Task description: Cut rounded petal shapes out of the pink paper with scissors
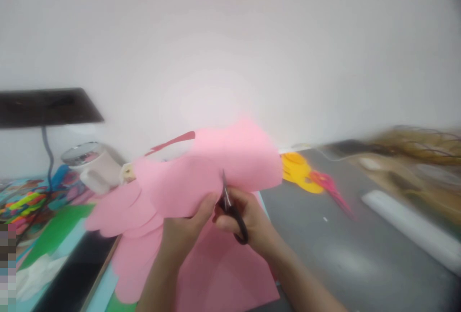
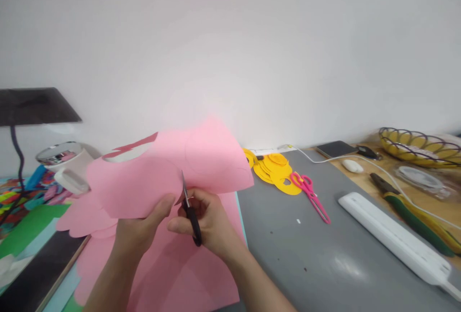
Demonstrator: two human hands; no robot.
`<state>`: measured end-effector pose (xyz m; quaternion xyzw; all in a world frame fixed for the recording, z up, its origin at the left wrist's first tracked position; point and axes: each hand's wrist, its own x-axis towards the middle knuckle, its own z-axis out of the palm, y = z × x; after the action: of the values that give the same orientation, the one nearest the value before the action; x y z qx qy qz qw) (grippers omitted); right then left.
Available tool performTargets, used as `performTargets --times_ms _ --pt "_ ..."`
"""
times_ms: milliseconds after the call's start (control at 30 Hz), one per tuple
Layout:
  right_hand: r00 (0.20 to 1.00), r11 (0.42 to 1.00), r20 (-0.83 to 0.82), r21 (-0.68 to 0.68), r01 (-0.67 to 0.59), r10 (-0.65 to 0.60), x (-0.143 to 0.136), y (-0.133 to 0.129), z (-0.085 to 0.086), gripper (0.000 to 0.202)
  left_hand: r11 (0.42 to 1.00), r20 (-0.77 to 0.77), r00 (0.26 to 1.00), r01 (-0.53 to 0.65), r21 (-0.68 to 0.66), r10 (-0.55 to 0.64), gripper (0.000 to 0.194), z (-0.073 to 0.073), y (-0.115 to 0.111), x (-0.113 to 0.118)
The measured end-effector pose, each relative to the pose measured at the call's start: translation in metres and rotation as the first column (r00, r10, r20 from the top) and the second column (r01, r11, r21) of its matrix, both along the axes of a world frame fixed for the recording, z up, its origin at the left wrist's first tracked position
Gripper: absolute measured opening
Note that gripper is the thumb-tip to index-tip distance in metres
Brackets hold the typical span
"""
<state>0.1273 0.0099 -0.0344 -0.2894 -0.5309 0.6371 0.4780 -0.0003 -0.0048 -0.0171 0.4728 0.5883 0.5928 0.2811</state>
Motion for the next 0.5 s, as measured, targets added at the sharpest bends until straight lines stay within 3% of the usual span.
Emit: performTargets --times_ms 500 --pt "0.999 1.0 0.034 0.027 -0.006 0.005 -0.0004 0.0009 -0.0008 0.041 1.0 0.023 0.999 0.029 -0.003 -0.029 0.022 0.0001 0.0007 -0.0029"
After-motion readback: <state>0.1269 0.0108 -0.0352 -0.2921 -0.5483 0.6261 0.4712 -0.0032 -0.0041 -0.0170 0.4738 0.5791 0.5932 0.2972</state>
